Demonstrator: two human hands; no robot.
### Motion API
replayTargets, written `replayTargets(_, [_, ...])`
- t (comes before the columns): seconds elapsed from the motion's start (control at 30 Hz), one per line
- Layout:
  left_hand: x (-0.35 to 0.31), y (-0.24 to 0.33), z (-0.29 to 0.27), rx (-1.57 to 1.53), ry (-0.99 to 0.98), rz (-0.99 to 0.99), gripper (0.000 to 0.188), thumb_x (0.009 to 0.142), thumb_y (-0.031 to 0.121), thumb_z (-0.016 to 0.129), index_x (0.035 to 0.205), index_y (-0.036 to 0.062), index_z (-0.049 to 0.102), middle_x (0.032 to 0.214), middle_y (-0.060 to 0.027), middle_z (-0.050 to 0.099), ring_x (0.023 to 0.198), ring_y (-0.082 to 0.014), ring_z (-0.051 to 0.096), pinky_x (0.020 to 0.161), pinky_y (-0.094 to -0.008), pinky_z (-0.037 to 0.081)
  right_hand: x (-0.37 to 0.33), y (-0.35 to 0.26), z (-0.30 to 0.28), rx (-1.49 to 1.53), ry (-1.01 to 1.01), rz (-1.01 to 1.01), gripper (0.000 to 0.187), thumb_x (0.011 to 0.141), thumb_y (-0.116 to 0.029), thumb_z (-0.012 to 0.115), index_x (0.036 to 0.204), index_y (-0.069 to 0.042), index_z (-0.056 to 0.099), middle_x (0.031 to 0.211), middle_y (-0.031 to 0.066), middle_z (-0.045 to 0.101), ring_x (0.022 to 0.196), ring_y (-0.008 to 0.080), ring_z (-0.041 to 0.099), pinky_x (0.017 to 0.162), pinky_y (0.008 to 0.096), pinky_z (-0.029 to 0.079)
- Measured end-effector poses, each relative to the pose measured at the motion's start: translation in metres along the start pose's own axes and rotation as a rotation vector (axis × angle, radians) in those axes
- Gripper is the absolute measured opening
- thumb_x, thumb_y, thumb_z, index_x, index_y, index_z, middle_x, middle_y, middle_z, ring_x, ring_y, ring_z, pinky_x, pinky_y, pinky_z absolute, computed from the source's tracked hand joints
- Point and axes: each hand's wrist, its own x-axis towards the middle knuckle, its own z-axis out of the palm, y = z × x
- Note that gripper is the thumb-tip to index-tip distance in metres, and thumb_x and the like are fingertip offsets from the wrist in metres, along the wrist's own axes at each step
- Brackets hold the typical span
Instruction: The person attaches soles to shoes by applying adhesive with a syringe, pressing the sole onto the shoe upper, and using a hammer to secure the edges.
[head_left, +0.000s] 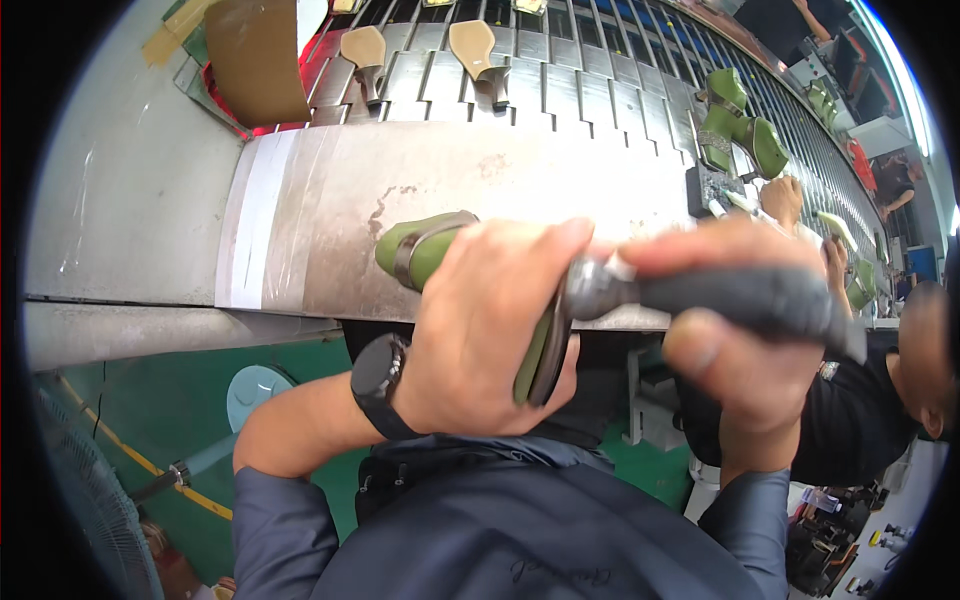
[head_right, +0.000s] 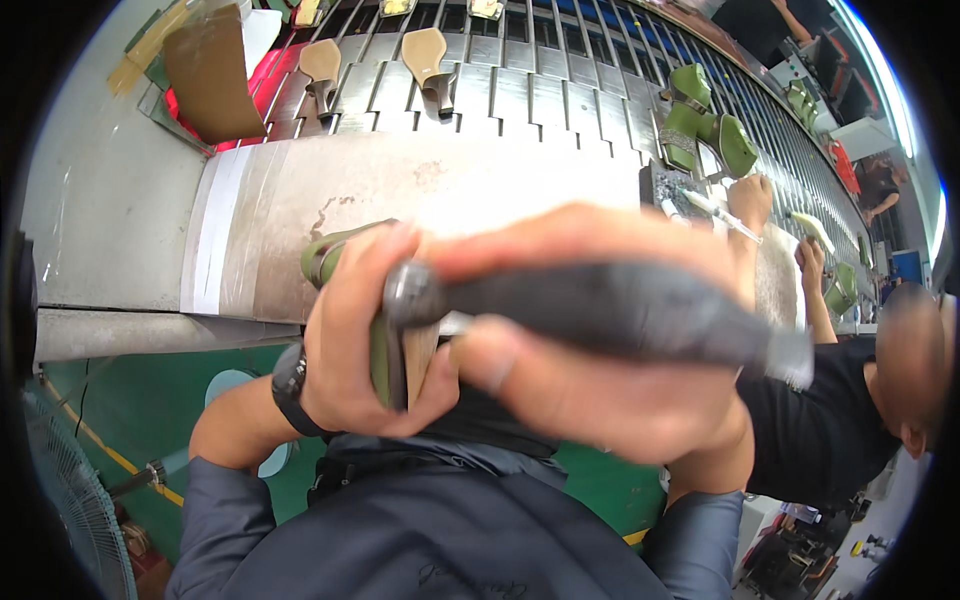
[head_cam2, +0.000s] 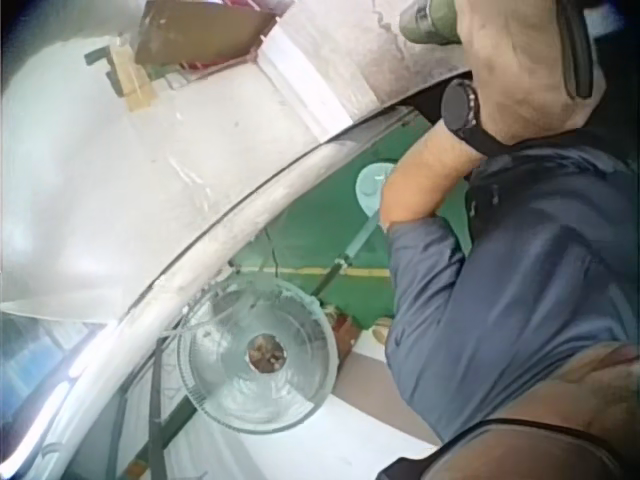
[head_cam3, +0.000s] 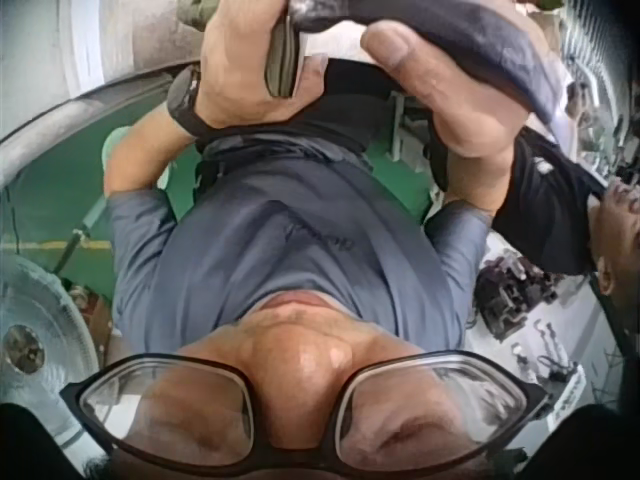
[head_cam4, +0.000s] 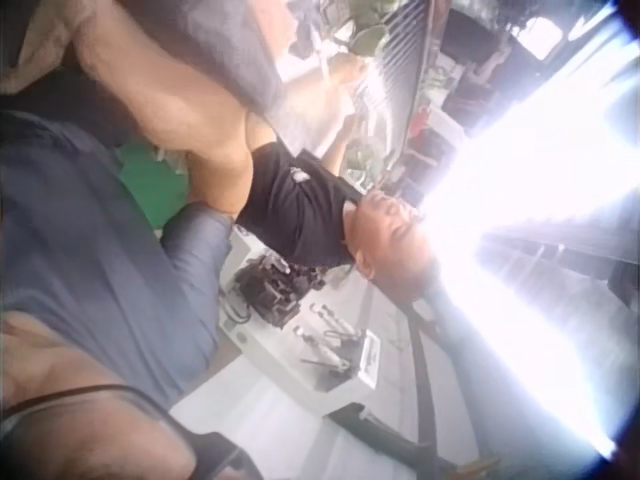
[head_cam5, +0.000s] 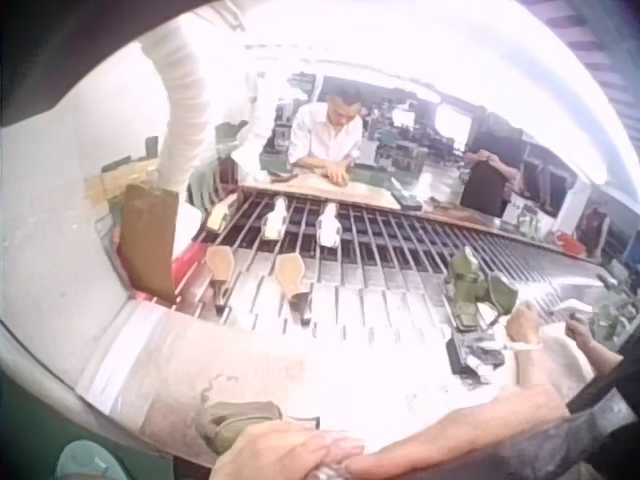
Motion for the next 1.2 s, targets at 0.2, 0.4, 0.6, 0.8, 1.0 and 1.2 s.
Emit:
replayTargets(0.2, [-0.084,-0.024,-0.001,0.167,0.067,0.048,0.109,0.085,0.041,0.086,0.159,0.0007,0.016,0.153,-0.0362,0.042,0.137,-0.0483,0.052,0.113,-0.0709,0.034,-0.048,0.061,0.045,0.013,-0.056,0.056,0.032,0.092,-0.007,0.075,0.123,0.001,0.071,0.107,0.0140,0.077,0.096,0.0184,0.075,0.086,0.0289,0.057])
replayTargets(0.4, [-0.139,-0.076,0.013,0.378,-0.046,0.067,0.101,0.086,0.041,0.083,0.159,0.0024,0.025,0.153,-0.0300,0.046,0.141,-0.0445,0.050,0.123,-0.0643,0.025,-0.088,0.137,0.099,0.526,0.307,0.661,0.030,0.095,-0.007,0.071,0.123,0.005,0.070,0.070,-0.0011,0.063,0.054,0.0026,0.049,0.049,0.0206,0.038])
replayTargets(0.6, [-0.137,-0.072,0.006,0.537,-0.131,0.061,0.099,0.086,0.045,0.084,0.152,-0.0008,0.027,0.148,-0.0292,0.049,0.135,-0.0462,0.054,0.117,-0.0669,0.034,-0.092,0.137,0.093,0.586,0.283,0.654,0.032,0.093,-0.006,0.072,0.124,0.005,0.070,0.074,0.0001,0.066,0.057,0.0031,0.051,0.052,0.0207,0.041])
replayTargets(0.8, [-0.136,-0.069,0.016,0.456,-0.026,0.017,0.061,0.098,0.038,0.071,0.142,0.0057,0.044,0.143,-0.0218,0.058,0.136,-0.0395,0.056,0.122,-0.0624,0.028,-0.076,0.115,0.074,0.251,0.149,0.481,0.036,0.091,-0.004,0.075,0.125,0.005,0.070,0.105,0.0116,0.077,0.093,0.0135,0.071,0.086,0.0269,0.056])
replayTargets(1.0, [-0.137,-0.066,0.015,0.441,-0.012,-0.029,0.055,0.096,0.035,0.075,0.135,0.0091,0.048,0.141,-0.0167,0.061,0.134,-0.0353,0.058,0.123,-0.0618,0.028,-0.046,0.097,0.057,0.138,0.089,0.391,0.051,0.079,-0.020,0.077,0.121,0.009,0.072,0.091,0.0071,0.072,0.079,0.0099,0.061,0.075,0.0223,0.047])
replayTargets(1.2, [-0.137,-0.070,0.018,0.423,0.014,-0.019,0.047,0.097,0.031,0.074,0.132,0.0106,0.050,0.140,-0.0156,0.062,0.134,-0.0336,0.058,0.123,-0.0632,0.028,-0.014,0.100,0.049,0.030,-0.090,0.403,0.044,0.079,-0.017,0.077,0.116,0.007,0.074,0.101,0.0155,0.076,0.091,0.0194,0.071,0.084,0.0291,0.054])
